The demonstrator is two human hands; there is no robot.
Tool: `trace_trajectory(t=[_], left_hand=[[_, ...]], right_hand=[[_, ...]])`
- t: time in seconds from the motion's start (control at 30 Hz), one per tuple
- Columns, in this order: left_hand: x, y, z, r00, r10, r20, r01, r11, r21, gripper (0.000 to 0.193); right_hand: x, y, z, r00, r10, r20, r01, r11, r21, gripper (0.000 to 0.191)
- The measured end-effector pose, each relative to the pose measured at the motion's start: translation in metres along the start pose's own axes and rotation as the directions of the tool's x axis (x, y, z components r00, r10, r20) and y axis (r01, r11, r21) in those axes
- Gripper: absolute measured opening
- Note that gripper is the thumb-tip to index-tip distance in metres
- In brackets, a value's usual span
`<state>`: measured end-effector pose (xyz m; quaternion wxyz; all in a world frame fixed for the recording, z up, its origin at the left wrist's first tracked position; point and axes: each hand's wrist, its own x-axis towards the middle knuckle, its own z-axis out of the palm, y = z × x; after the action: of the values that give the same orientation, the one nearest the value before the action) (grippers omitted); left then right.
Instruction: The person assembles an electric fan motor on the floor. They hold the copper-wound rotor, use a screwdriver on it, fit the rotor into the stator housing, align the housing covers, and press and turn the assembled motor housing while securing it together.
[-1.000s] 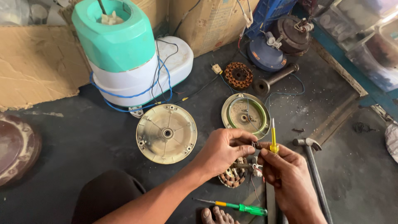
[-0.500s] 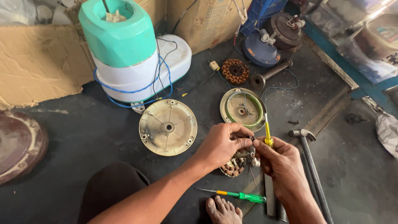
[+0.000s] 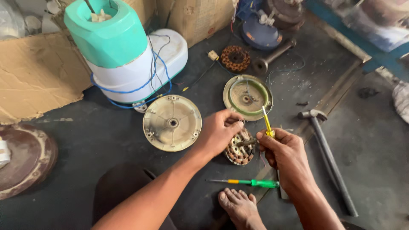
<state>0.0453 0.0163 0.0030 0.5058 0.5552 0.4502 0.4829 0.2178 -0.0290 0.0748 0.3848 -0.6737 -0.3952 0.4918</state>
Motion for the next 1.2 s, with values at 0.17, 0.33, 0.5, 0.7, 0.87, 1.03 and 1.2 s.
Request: trace_trajectory(t=[0.17, 0.33, 0.5, 0.7, 0.87, 1.03, 1.2], left_hand=[[0.004, -0.01, -0.009, 0.982, -0.157, -0.104, 0.164, 0.984, 0.07, 0.024], [0.011, -0.029, -0.012, 0.919, -0.365, -0.147, 0.361, 0.931, -0.054, 0.029], [0.022, -0.057, -0.006, 0.877, -0.474, -0.083, 0.423, 0.842, -0.335, 0.033], [0.042, -0.076, 0.01, 0.907, -0.416, -0.063, 0.301, 0.749, -0.591, 0.052], [0.043, -0.077, 0.008, 0.948, -0.222, -0.227, 0.098, 0.885, -0.454, 0.056], [0.037, -0.071, 0.002, 0.899, -0.323, -0.297, 0.178, 0.887, -0.425, 0.043], [0.034, -0.063, 0.0, 0.892, -0.331, -0.31, 0.196, 0.897, -0.396, 0.034]], right_hand=[[-0.004, 0.029, -0.005, 0.992, 0.122, -0.009, -0.122, 0.99, 0.068, 0.017], [0.004, 0.074, -0.032, 0.985, 0.159, -0.073, -0.152, 0.984, 0.089, 0.02], [0.019, 0.107, -0.082, 0.965, 0.259, -0.054, -0.233, 0.929, 0.287, 0.021], [0.038, 0.13, -0.112, 0.966, -0.036, -0.255, -0.069, 0.918, -0.391, 0.034], [0.039, 0.127, -0.126, 0.957, -0.164, -0.239, -0.189, 0.273, -0.943, 0.062], [0.029, 0.134, -0.099, 0.963, -0.268, -0.021, 0.062, 0.3, -0.952, 0.053], [0.025, 0.153, -0.07, 0.995, 0.087, 0.044, 0.036, 0.088, -0.995, 0.068]])
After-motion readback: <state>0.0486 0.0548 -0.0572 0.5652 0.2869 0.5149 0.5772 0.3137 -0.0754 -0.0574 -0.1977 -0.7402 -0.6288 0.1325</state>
